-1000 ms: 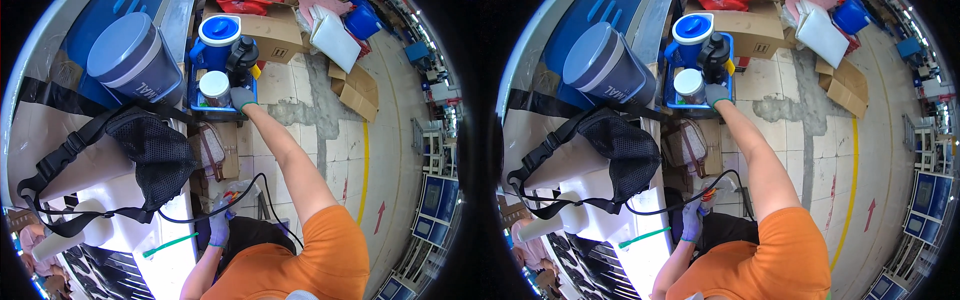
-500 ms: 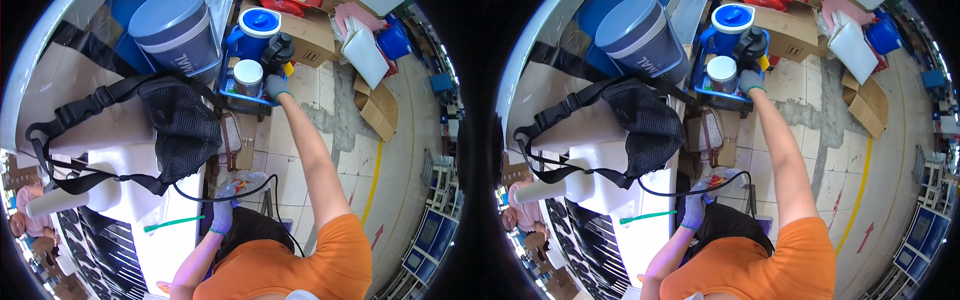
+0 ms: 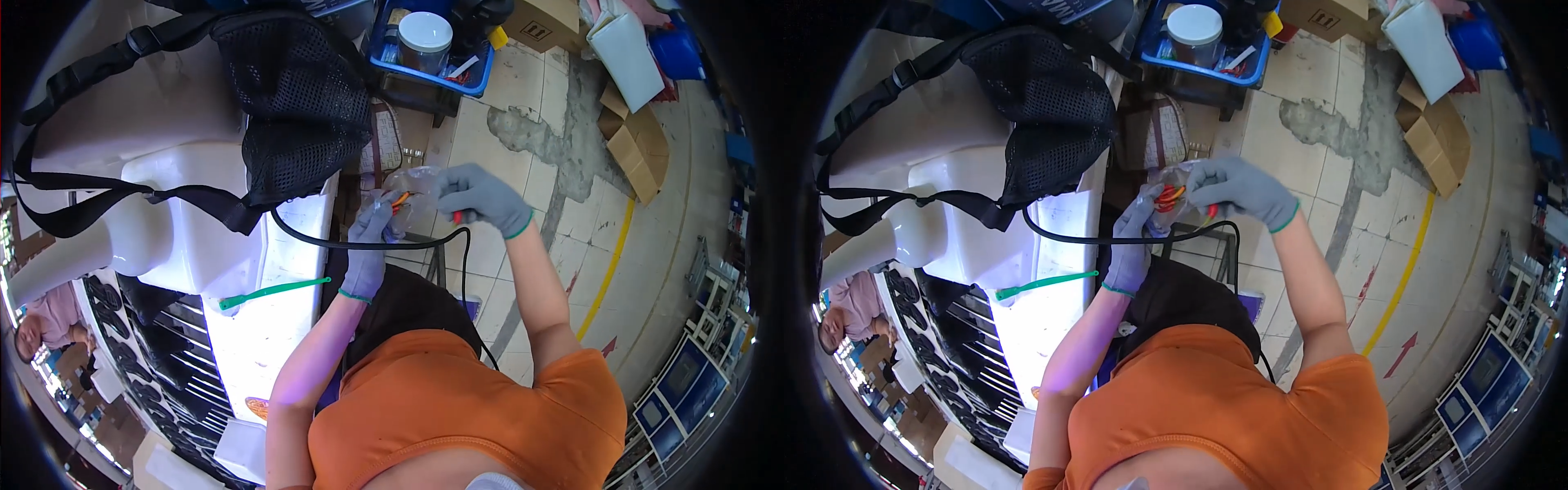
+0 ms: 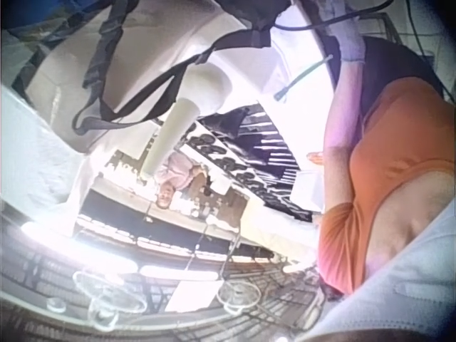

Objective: The worker is applying a liquid adhesive or primer to the perimeter and inner surfaces of shoe soles and upper assemblies using a brush.

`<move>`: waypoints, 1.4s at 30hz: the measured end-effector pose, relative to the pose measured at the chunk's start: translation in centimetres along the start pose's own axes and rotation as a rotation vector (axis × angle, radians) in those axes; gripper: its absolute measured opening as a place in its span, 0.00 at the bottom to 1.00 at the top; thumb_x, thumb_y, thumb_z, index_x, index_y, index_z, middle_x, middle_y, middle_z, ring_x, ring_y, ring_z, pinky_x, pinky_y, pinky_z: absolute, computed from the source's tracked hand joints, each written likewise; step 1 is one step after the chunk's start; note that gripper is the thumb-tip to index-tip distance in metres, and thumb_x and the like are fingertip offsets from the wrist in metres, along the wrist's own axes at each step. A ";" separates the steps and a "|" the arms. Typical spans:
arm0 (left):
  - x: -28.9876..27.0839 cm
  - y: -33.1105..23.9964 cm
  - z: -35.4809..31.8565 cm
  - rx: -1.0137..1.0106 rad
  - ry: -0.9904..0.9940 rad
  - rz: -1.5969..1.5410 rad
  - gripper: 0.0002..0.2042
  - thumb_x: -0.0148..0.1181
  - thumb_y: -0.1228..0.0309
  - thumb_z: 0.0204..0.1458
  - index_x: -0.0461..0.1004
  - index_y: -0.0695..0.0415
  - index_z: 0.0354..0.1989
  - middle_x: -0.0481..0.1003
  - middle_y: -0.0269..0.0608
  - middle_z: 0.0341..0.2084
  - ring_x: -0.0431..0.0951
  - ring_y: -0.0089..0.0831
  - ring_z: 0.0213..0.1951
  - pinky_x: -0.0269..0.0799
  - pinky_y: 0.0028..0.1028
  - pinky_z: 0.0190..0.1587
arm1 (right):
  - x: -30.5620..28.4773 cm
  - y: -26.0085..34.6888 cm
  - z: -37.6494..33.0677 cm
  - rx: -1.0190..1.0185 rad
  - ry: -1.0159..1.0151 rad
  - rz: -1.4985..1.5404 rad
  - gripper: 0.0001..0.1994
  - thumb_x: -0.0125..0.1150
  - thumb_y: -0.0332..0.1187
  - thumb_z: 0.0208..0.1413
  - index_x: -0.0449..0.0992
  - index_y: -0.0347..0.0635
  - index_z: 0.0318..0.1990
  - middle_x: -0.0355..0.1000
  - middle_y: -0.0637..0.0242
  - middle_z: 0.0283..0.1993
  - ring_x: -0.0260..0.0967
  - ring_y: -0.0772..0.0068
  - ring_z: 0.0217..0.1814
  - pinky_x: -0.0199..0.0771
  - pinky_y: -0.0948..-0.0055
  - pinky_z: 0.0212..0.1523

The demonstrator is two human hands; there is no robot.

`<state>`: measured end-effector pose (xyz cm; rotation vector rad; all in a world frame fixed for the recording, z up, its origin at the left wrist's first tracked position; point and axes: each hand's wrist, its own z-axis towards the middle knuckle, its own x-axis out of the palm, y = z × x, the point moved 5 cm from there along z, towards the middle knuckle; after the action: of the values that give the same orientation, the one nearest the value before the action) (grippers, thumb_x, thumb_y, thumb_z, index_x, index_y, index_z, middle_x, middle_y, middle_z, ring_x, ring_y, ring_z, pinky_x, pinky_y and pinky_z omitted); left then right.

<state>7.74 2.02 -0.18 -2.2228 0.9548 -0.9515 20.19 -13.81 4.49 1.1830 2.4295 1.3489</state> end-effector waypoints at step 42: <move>-0.1 0.5 0.4 -0.048 -0.011 0.007 0.13 0.55 0.68 0.58 0.77 0.61 0.48 0.67 0.24 0.21 0.64 0.14 0.25 0.58 0.17 0.30 | -18.7 4.9 17.0 -0.128 -0.590 -1.729 0.09 0.60 0.35 0.46 0.80 0.44 0.34 0.77 0.53 0.39 0.75 0.53 0.43 0.76 0.60 0.41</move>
<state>7.77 1.87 -0.83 -2.2609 0.9900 -0.9209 43.40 -13.74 -6.54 -0.5852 1.7211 0.3969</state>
